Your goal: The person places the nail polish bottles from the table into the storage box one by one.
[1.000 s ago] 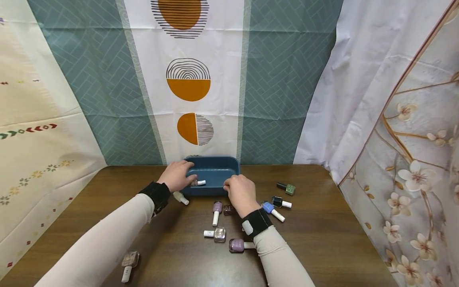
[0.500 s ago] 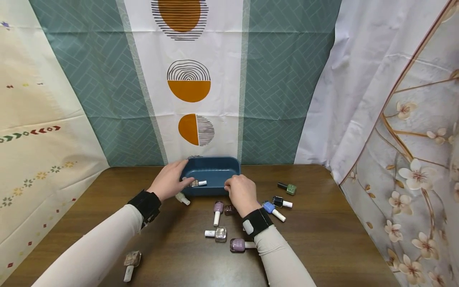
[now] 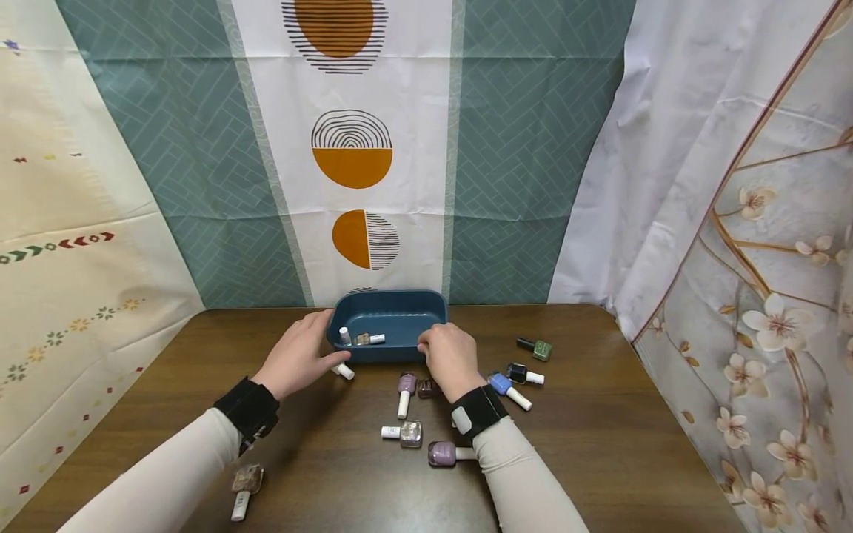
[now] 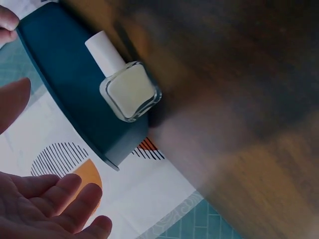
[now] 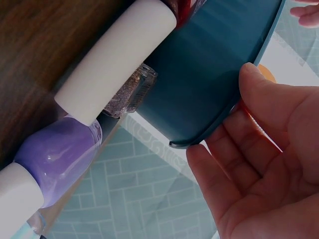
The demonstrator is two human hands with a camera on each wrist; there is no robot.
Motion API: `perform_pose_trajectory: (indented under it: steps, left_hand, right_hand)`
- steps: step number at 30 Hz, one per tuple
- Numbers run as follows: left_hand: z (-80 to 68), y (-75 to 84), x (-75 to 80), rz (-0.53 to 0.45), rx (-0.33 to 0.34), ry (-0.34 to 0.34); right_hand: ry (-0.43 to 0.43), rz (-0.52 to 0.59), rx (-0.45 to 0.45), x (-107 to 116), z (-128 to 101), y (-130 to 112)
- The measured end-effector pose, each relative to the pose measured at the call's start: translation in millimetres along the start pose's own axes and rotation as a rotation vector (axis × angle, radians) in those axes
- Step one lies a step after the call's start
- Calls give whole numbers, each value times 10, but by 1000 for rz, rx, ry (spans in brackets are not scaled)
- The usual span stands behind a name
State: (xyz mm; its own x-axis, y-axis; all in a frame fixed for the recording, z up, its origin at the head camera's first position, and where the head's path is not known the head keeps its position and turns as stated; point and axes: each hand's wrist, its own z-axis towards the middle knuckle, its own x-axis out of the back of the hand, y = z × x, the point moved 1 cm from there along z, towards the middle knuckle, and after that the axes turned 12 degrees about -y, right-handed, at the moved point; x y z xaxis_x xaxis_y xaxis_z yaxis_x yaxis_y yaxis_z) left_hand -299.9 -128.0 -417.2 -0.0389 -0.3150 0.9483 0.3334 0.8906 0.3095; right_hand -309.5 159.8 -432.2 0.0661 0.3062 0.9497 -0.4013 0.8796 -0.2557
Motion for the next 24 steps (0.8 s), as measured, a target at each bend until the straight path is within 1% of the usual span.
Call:
perform_pose_trajectory:
  steps: [4, 7, 13, 17, 21, 24]
  left_hand:
    - [-54, -40, -26, -25, 2, -7]
    - [-101, -60, -32, -34, 17, -12]
    - [-165, -87, -54, -12, 72, -41]
    - [-164, -115, -110, -2, 104, -82]
    - [-145, -153, -179, 18, 115, -116]
    - [-128, -175, -210, 34, 118, -125]
  right_hand:
    - [10, 0, 1, 0, -4, 5]
    - [10, 1, 2, 3, -5, 3]
    - [5, 3, -2, 12, 6, -2]
    - [5, 3, -4, 11, 7, 2]
    - [1, 1, -1, 1, 1, 5]
    - [2, -2, -3, -2, 3, 1]
